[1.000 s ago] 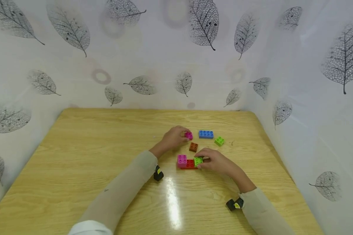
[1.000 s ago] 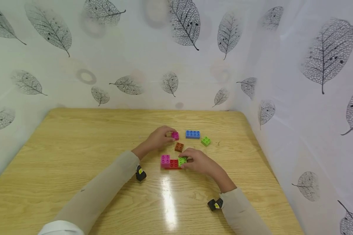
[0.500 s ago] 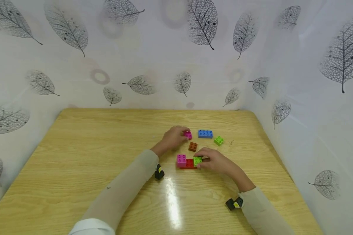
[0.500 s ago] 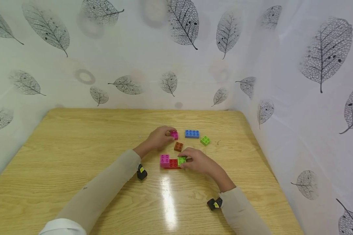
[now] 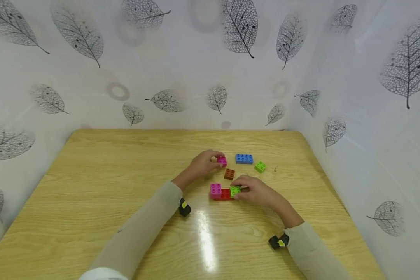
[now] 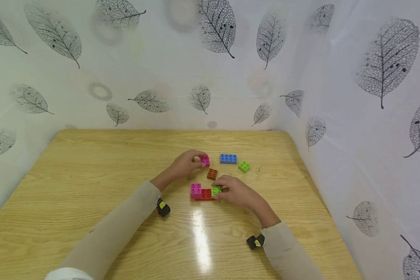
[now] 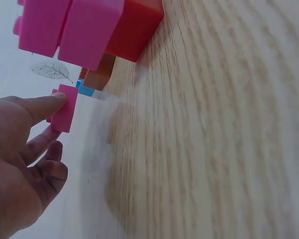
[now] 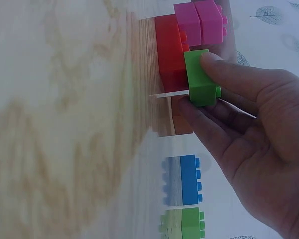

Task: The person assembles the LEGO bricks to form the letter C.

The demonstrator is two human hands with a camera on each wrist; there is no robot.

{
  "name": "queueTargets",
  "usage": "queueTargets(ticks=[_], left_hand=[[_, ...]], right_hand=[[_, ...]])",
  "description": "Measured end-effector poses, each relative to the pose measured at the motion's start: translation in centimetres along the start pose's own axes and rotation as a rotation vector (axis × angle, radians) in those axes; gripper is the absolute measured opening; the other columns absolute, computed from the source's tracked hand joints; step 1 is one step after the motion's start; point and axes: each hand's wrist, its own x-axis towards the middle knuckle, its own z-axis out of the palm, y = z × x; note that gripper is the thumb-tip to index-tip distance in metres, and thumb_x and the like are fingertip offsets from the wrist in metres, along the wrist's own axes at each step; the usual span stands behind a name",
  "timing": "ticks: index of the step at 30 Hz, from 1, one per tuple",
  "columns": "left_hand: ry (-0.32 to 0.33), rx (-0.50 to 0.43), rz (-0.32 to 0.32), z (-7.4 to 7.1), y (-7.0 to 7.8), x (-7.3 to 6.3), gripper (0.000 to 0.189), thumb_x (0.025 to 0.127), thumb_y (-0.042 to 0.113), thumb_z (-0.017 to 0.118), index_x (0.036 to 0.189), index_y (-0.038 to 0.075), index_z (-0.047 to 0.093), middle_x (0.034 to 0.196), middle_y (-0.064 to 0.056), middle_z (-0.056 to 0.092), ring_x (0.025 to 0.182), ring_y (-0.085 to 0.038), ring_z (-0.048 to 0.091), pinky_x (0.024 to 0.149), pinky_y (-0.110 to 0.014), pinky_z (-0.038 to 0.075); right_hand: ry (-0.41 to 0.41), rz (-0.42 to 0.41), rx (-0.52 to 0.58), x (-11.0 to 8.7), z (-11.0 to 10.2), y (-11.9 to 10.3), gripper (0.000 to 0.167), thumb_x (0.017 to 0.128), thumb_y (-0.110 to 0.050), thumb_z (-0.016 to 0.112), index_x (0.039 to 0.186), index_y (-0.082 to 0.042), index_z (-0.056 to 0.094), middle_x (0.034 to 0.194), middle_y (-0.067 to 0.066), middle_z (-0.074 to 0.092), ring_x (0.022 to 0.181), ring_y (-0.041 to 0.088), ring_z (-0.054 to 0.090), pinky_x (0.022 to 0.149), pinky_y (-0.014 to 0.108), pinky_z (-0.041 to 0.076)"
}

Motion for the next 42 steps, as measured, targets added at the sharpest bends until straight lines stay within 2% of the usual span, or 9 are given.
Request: queueTargets(ticks=[8,11,18,28,37,42], left_hand=[[0.008,-0.03,0.054,-1.1,0.9,-2.4,0.038,0.098,0.029,0.068,0.135,0.023,0.064,0.13,0.002,0.064,0.097,-0.016,0.058,0.082,-0.035,0.051],[0.016,-0.045,0.074,-1.5,1.2,-3.4,0.038,0.098,0.03,0.068,0.136,0.023,0.064,0.13,0.003,0.064,0.092,-0.015,0.056,0.077,-0.032,0.05],[0.027,-0.096,0.116,-2.3,1.9,-5.9,0.038,0.098,0.029,0.068,0.134,0.022,0.065,0.127,0.004,0.063,0.09,-0.017,0.054,0.074,-0.032,0.048],[0.0,-0.051,0.146,-2.4,2.2,-8.8,0.035,0.096,0.028,0.071,0.13,0.026,0.066,0.121,0.008,0.064,0.085,-0.014,0.054,0.067,-0.029,0.048],[-0.027,-0.075,0.143,-2.4,2.3,-10.4,0.034,0.095,0.023,0.073,0.128,0.024,0.068,0.12,0.007,0.065,0.084,-0.015,0.053,0.066,-0.029,0.048],[-0.044,-0.095,0.144,-2.4,2.2,-10.8,0.033,0.095,0.023,0.072,0.128,0.025,0.068,0.12,0.006,0.064,0.083,-0.015,0.052,0.065,-0.028,0.047]], right_hand=[[0.002,-0.006,-0.004,0.1,0.0,-0.1,0.039,0.094,-0.023,0.073,0.129,-0.01,0.065,0.125,0.003,0.063,0.109,0.02,0.062,0.089,0.03,0.055],[0.004,-0.009,-0.008,0.1,0.1,-0.1,0.038,0.094,-0.022,0.073,0.129,-0.009,0.065,0.125,0.004,0.063,0.108,0.02,0.063,0.089,0.029,0.055],[0.006,-0.008,-0.008,0.1,0.2,0.0,0.038,0.094,-0.022,0.072,0.13,-0.009,0.065,0.124,0.004,0.064,0.106,0.019,0.062,0.088,0.03,0.055],[-0.005,0.006,0.02,0.0,0.1,-0.2,0.039,0.095,-0.025,0.071,0.131,-0.01,0.064,0.125,0.003,0.063,0.11,0.02,0.06,0.091,0.032,0.054],[0.001,-0.008,-0.01,0.1,0.1,-0.1,0.039,0.094,-0.023,0.072,0.131,-0.01,0.064,0.125,0.002,0.063,0.108,0.019,0.061,0.089,0.029,0.054],[0.002,-0.02,-0.001,0.0,0.0,-0.1,0.039,0.094,-0.022,0.072,0.131,-0.009,0.064,0.126,0.004,0.063,0.111,0.021,0.062,0.09,0.031,0.055]])
